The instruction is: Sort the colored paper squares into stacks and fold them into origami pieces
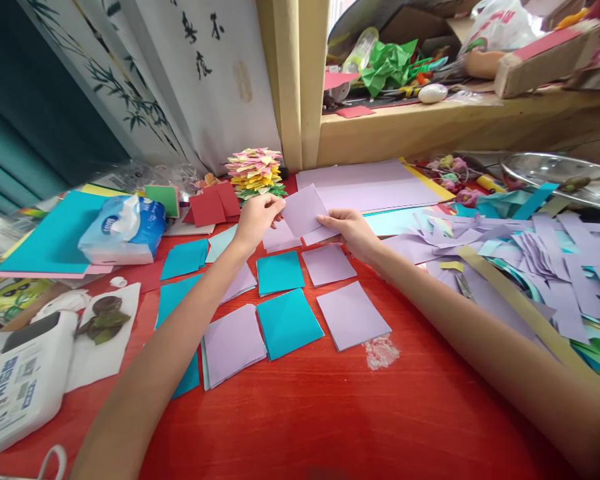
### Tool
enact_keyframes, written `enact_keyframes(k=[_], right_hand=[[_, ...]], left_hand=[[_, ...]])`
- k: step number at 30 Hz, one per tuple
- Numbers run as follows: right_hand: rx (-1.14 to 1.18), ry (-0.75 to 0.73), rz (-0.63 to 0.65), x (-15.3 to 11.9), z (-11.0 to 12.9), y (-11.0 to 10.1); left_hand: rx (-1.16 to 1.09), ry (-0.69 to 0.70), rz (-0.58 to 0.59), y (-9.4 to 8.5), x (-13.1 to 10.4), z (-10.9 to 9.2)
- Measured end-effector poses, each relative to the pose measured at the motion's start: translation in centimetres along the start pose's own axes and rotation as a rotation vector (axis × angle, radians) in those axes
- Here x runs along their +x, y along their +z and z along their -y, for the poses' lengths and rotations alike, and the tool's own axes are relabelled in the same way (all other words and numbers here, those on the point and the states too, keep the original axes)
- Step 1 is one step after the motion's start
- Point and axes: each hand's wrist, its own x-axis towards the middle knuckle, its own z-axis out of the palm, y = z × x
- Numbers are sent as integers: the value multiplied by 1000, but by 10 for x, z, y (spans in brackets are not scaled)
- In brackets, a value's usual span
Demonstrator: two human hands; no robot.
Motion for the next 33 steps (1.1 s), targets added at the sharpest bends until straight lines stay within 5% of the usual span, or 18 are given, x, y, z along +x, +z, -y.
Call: enact_keyframes(k=[9,33], right_hand=[[-35,11,-98,-1,2,2],[-53,-58,-163,1,-4,-1]], left_hand=[[65,139,70,-1,1,-1],[443,428,-88,0,-8,-10]])
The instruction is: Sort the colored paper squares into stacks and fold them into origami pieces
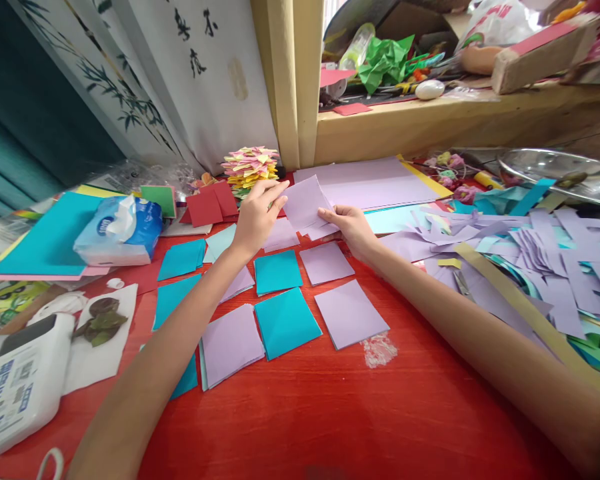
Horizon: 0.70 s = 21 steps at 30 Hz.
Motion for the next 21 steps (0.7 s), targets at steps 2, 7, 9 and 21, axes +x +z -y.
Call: enact_keyframes(k=[2,7,9,21], right_hand=[[-10,3,-12,-1,1,0],[-13,20,-16,-1,2,1],[-3,22,7,-1,1,1],[-4,-11,62,0,-2,-2]], left_hand=[[22,14,-7,0,-1,-1],[49,-10,-29,1,-3,-5],[29,-16,-51,1,-4,-6],[-230,-328,-74,-6,4,13]])
